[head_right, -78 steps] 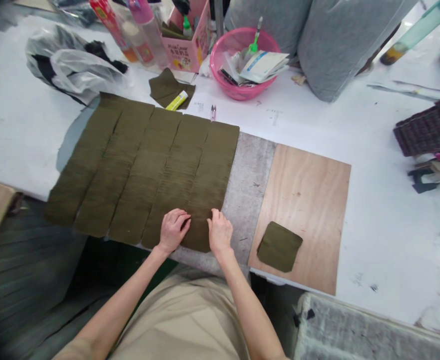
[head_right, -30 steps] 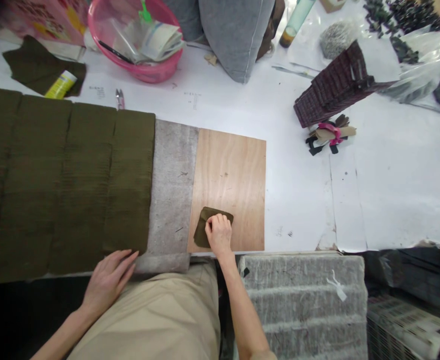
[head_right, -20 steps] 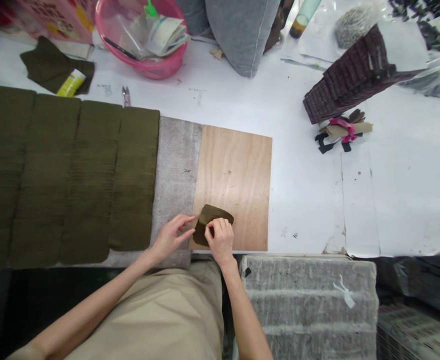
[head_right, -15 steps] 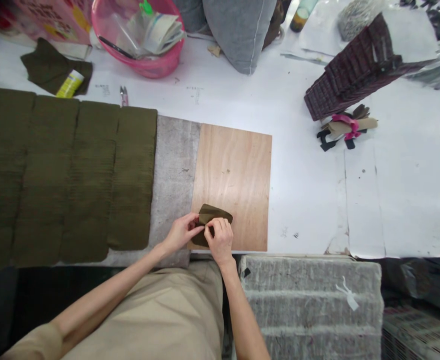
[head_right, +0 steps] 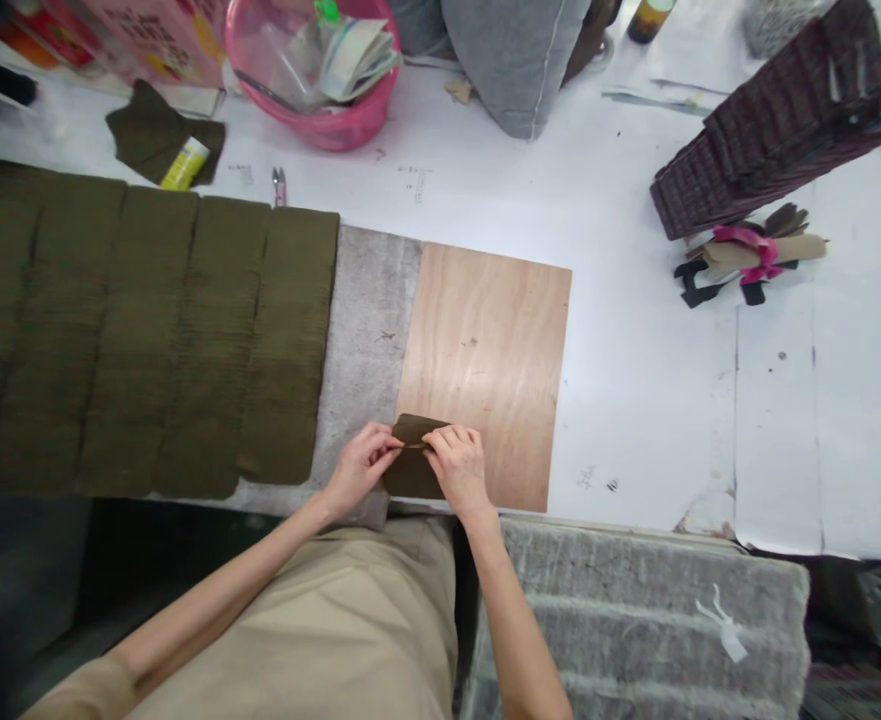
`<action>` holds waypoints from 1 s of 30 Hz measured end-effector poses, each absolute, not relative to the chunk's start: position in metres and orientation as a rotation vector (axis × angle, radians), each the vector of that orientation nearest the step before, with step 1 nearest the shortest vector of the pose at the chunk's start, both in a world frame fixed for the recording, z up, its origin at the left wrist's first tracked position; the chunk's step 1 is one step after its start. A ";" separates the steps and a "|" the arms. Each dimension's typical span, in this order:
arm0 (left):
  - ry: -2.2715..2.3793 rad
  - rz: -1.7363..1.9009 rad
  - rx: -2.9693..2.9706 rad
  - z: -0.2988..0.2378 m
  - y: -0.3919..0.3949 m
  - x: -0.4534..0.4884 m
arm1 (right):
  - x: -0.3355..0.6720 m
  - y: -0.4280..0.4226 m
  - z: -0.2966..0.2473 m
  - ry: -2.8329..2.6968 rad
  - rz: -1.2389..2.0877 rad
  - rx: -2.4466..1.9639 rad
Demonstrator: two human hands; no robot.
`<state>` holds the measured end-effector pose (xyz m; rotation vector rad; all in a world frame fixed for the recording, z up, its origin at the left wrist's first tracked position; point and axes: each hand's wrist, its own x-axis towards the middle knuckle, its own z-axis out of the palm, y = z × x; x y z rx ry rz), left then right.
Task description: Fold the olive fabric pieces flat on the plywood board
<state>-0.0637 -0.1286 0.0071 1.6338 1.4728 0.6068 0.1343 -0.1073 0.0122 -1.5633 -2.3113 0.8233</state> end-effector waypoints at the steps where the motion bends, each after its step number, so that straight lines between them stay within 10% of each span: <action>1: 1.482 0.614 1.705 0.009 -0.129 -0.066 | 0.135 -0.108 0.012 -2.342 0.813 -1.576; 18: 1.080 0.623 1.614 0.033 -0.131 -0.110 | 0.147 -0.117 0.012 -2.318 0.893 -1.754; 30: 1.404 0.647 1.062 0.037 -0.149 -0.191 | 0.045 -0.161 0.027 -1.125 1.875 -1.735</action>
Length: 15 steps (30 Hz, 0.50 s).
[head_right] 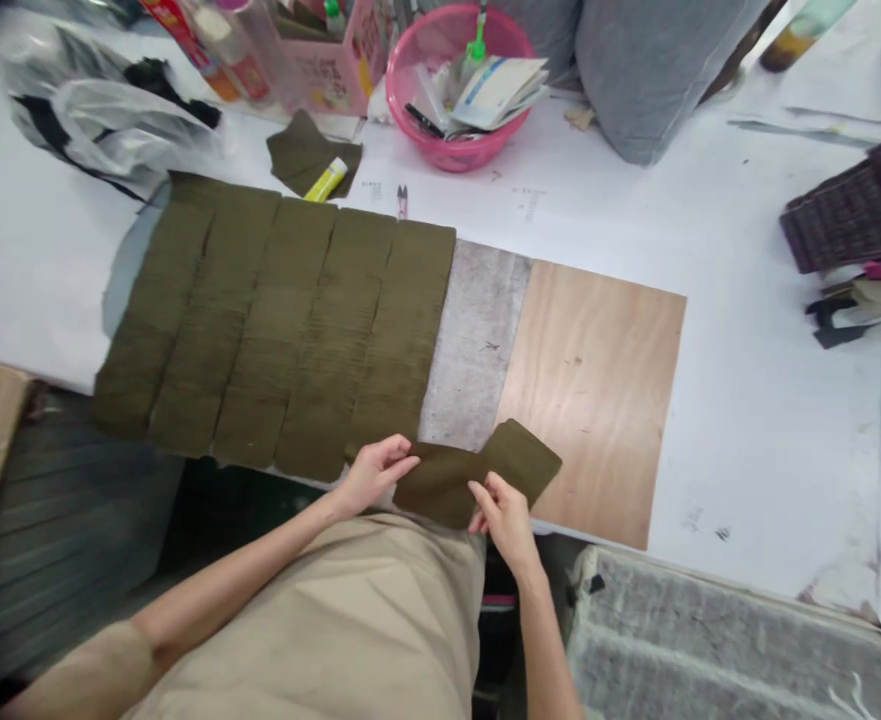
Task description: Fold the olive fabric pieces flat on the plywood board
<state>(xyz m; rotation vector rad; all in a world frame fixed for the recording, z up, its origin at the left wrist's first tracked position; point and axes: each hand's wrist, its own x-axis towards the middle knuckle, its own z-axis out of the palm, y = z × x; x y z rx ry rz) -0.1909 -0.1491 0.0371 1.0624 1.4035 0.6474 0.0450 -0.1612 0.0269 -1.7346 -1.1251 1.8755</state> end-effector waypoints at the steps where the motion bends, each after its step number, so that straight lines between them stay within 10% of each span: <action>1: 1.457 0.643 1.033 0.036 -0.153 -0.205 | 0.029 -0.164 0.024 -1.126 1.894 -1.735; 15: 1.833 0.617 1.085 0.003 -0.158 -0.285 | -0.074 -0.151 -0.004 -1.493 1.483 -1.932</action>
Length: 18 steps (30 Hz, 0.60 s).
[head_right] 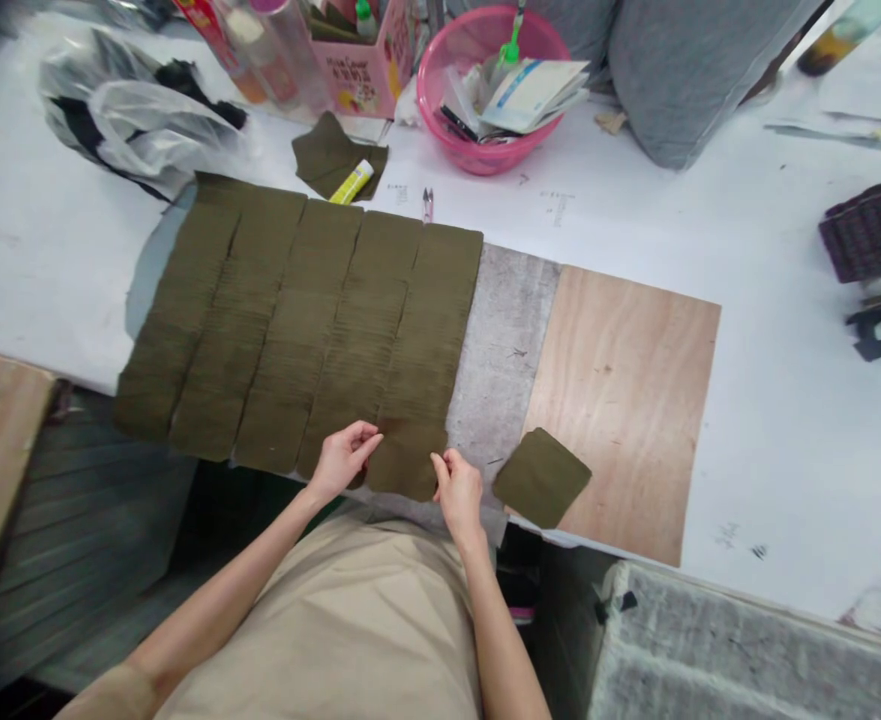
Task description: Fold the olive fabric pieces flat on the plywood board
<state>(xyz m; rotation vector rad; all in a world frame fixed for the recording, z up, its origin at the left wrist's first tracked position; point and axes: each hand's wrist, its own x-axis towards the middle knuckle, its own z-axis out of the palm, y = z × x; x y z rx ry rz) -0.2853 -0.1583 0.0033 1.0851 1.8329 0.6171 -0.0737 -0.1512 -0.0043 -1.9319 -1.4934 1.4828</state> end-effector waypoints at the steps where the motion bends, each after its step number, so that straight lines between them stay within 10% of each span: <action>1: 1.841 0.620 1.088 0.002 -0.158 -0.286 | -0.075 -0.150 -0.003 -1.573 1.428 -1.963; 18: 1.975 0.361 1.299 0.001 -0.154 -0.293 | -0.088 -0.143 -0.001 -1.973 1.122 -2.204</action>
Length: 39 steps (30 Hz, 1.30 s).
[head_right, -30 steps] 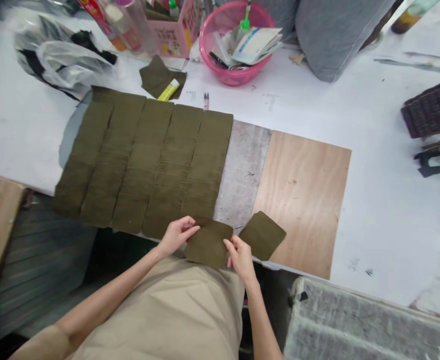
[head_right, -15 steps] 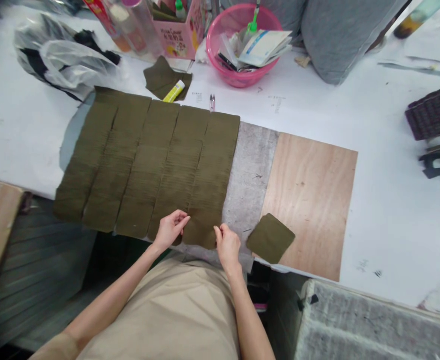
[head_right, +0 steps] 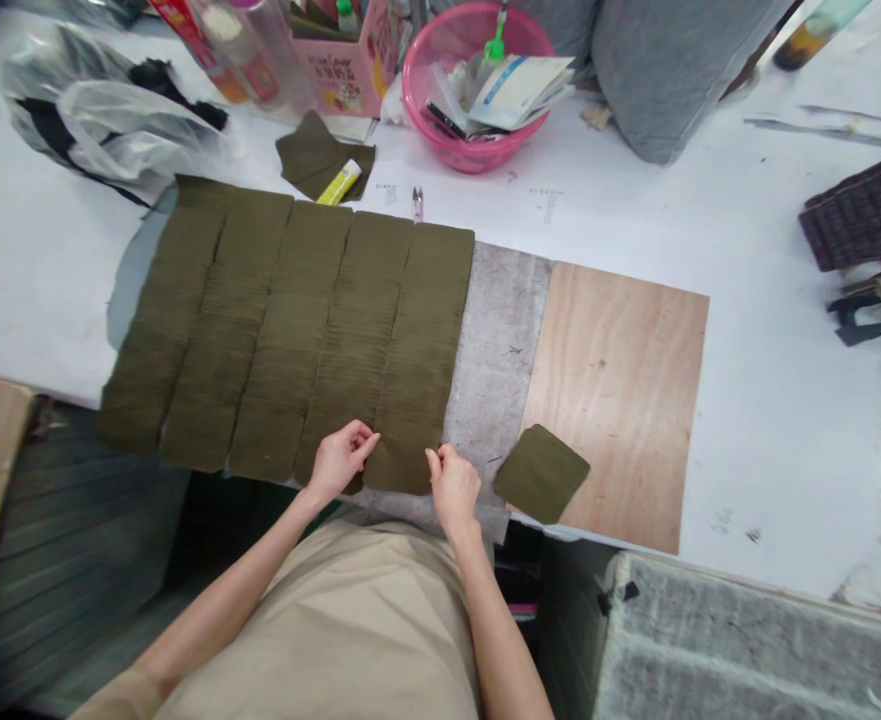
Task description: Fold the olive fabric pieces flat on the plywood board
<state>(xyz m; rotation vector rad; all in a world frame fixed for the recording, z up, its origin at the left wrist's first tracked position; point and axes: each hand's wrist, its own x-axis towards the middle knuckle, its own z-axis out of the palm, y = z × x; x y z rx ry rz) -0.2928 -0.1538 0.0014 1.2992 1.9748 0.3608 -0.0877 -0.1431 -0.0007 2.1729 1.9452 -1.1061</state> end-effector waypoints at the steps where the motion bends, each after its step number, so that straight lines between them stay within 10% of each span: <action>1: 1.986 0.354 1.311 0.001 -0.154 -0.293 | -0.088 -0.142 0.000 1.939 -1.105 2.172; 39: 2.050 0.617 1.356 0.003 -0.154 -0.301 | -0.089 -0.137 0.001 1.901 -1.100 2.157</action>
